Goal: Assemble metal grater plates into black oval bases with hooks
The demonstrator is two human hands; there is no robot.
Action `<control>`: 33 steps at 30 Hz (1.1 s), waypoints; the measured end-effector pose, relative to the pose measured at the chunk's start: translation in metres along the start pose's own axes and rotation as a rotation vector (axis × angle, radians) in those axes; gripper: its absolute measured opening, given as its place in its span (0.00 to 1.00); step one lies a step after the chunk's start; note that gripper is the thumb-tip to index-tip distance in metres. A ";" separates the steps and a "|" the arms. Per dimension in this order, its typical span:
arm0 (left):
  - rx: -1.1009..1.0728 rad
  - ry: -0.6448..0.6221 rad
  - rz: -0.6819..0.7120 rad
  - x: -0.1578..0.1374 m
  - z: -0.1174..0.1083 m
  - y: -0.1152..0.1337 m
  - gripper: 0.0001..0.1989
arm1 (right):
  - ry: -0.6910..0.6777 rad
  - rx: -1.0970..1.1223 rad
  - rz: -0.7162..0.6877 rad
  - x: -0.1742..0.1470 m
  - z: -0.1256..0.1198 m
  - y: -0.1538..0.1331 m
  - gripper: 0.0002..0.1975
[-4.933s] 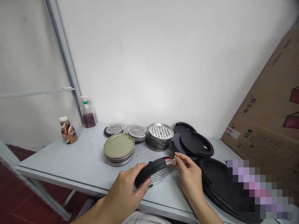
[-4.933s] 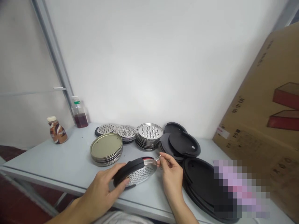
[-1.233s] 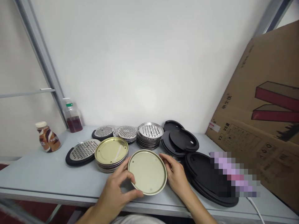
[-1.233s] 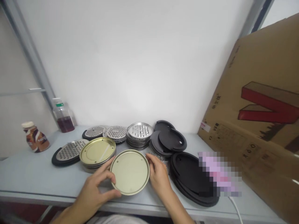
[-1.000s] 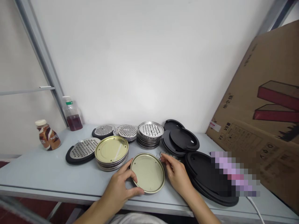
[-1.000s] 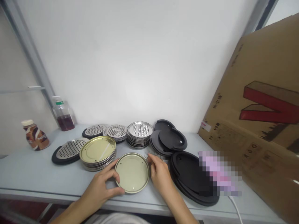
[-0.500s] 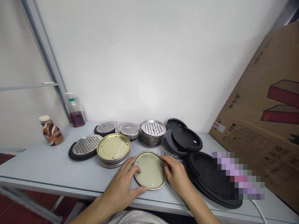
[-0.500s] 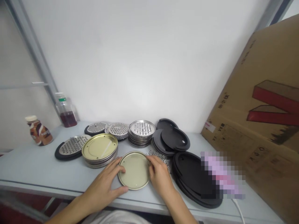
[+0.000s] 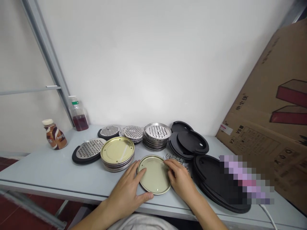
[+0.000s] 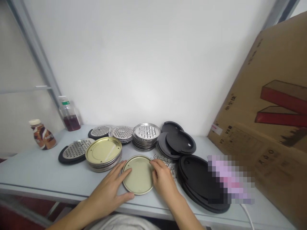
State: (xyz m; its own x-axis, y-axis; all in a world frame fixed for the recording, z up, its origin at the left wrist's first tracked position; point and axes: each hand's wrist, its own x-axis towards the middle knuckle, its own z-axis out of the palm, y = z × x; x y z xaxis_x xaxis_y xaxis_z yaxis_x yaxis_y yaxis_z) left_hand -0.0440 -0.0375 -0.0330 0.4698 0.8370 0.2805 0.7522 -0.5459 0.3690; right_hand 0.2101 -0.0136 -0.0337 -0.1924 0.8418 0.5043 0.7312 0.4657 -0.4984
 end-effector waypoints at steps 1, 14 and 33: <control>0.004 -0.003 -0.001 0.000 0.000 0.000 0.39 | -0.002 -0.006 -0.001 0.000 0.000 0.000 0.22; -0.026 0.049 0.011 -0.003 0.001 0.000 0.41 | -0.015 -0.096 -0.046 -0.002 0.004 0.000 0.21; 0.309 0.187 -0.062 0.105 -0.081 -0.009 0.10 | -0.055 -0.127 -0.058 0.000 0.004 -0.002 0.19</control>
State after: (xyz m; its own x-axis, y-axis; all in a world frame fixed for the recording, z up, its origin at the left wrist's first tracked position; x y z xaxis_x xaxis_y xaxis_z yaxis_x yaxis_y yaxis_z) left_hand -0.0384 0.0522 0.0648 0.3476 0.8313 0.4337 0.8942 -0.4330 0.1133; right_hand 0.2064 -0.0137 -0.0354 -0.2692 0.8299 0.4887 0.7941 0.4784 -0.3749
